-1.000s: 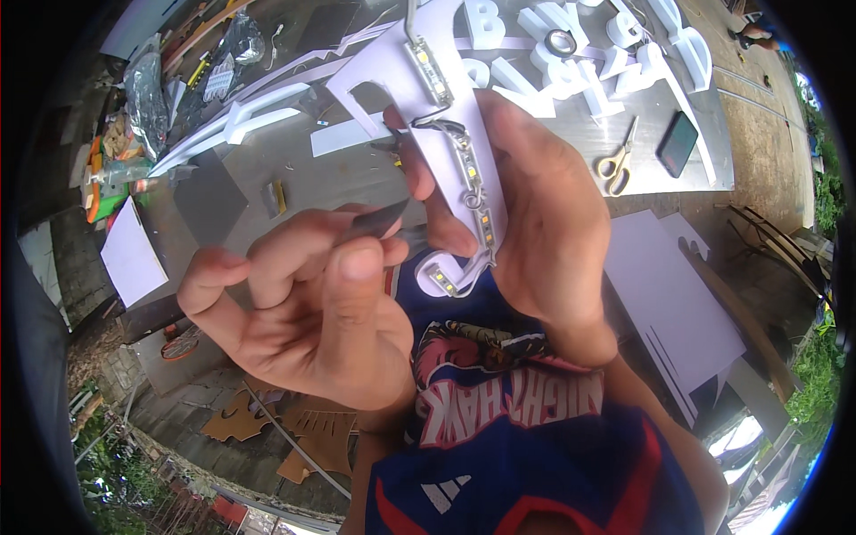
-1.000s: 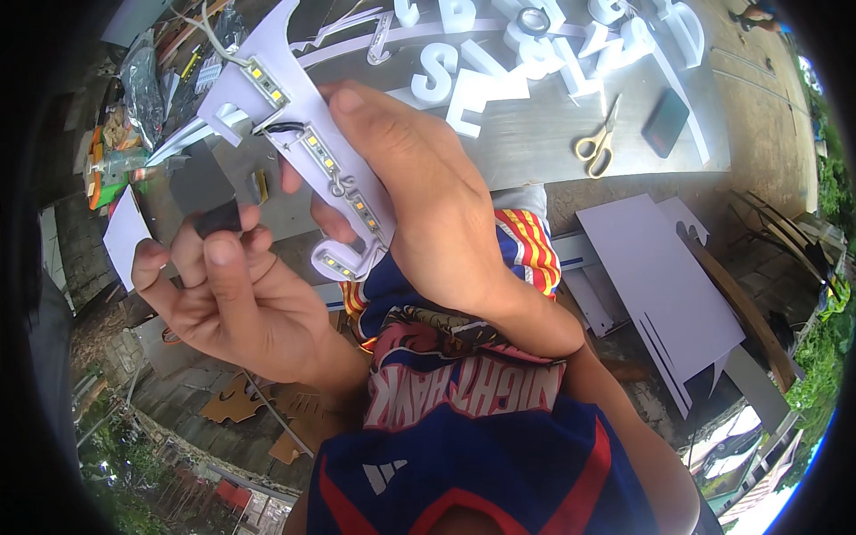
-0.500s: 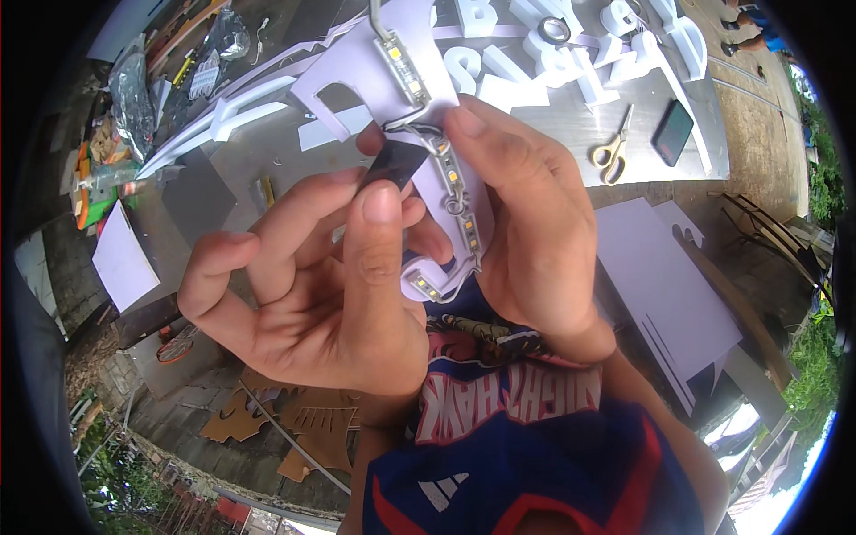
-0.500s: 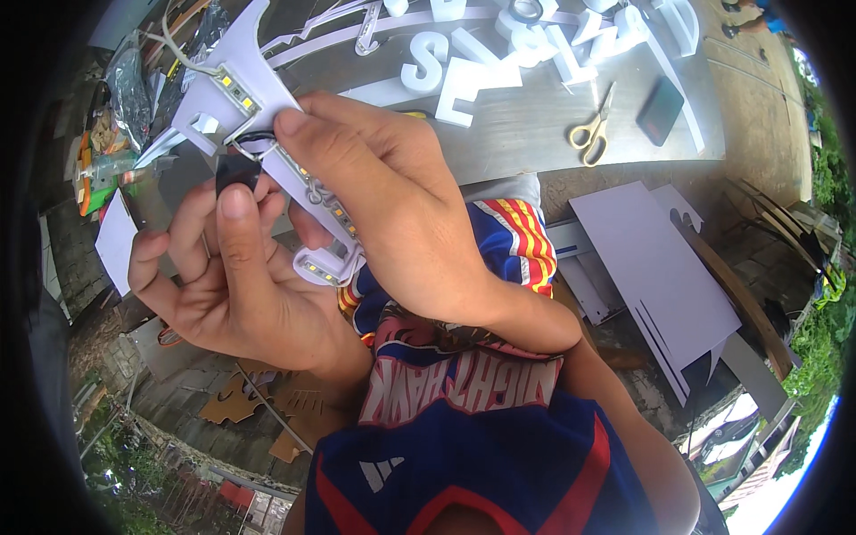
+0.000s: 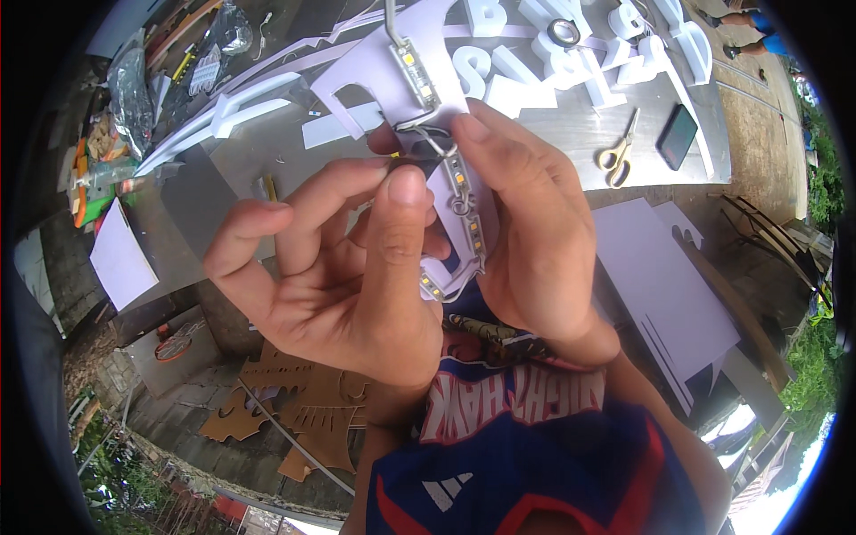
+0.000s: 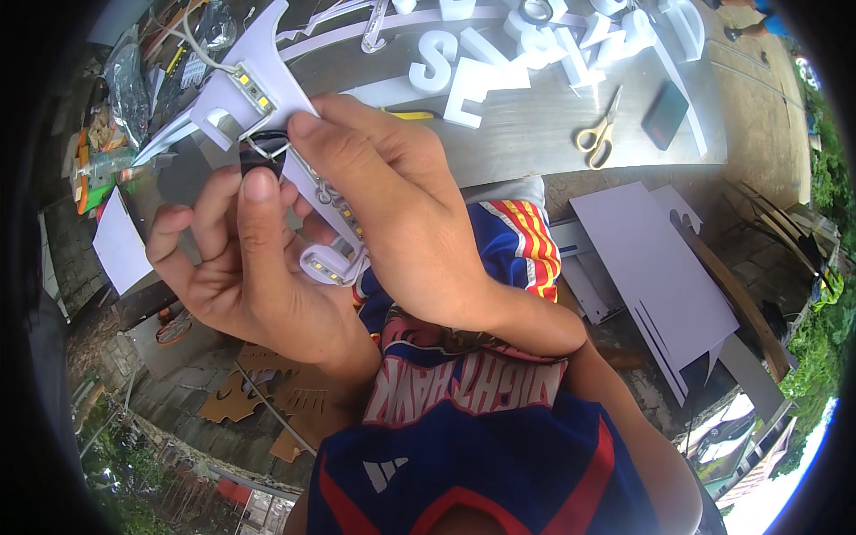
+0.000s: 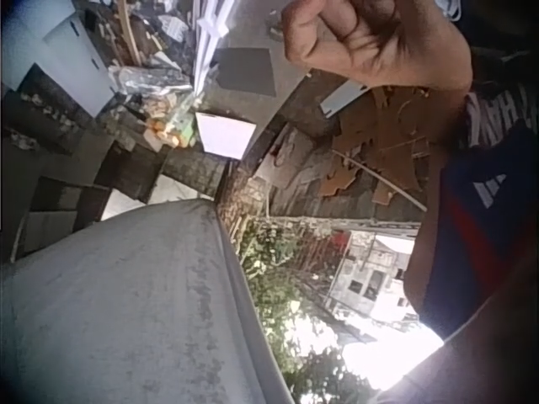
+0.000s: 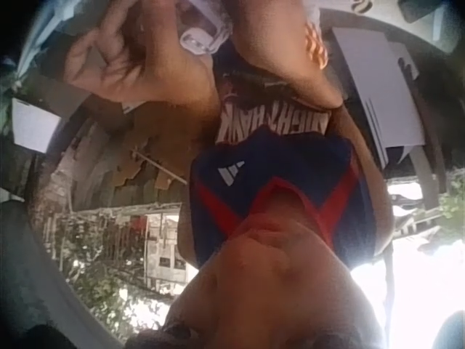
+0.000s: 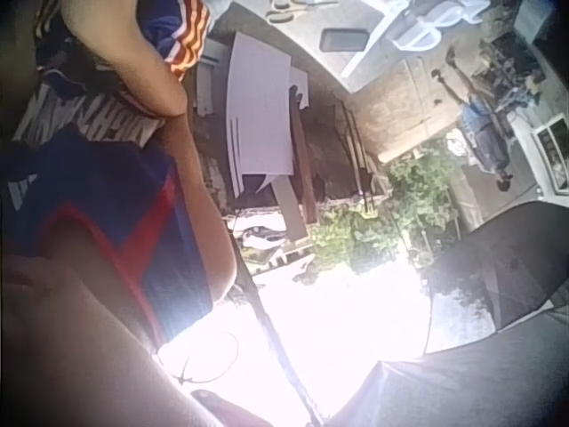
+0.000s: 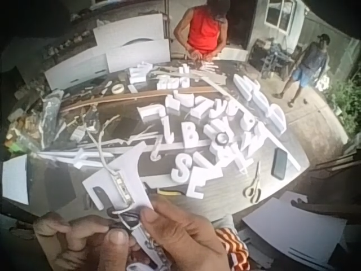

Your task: The person is wiring LED strips into 3D sign letters and connecting them with thin wires.

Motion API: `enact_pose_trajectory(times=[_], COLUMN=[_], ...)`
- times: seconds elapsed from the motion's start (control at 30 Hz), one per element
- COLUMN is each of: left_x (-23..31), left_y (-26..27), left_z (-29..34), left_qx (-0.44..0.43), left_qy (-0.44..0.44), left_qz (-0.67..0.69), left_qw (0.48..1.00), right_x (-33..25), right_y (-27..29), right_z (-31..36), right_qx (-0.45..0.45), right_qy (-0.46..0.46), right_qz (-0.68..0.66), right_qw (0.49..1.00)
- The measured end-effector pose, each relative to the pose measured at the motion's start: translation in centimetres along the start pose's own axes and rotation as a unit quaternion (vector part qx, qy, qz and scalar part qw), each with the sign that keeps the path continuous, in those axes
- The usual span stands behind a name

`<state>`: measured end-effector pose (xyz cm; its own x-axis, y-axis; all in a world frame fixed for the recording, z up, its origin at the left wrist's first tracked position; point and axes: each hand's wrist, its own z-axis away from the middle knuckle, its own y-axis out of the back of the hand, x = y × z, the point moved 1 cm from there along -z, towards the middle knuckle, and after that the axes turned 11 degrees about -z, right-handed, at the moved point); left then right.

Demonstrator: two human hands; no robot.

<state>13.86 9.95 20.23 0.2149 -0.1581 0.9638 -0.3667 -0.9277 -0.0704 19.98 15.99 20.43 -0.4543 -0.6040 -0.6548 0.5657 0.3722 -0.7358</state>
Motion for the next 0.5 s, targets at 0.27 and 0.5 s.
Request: enact_pose_trajectory(times=[0.27, 0.5], left_x=[-0.3, -0.4], left_y=[0.5, 1.2], left_z=[-0.4, -0.8], left_qx=[0.012, -0.016], left_qy=[0.015, 0.042], left_qz=[0.014, 0.037], left_qw=[1.0, 0.998], right_x=[1.2, 2.1], right_y=[-0.5, 0.2], right_z=[-0.1, -0.4], right_qx=[0.034, -0.079], right_qy=[0.06, 0.193], right_qz=[-0.054, 0.022], right_qw=[0.996, 0.978])
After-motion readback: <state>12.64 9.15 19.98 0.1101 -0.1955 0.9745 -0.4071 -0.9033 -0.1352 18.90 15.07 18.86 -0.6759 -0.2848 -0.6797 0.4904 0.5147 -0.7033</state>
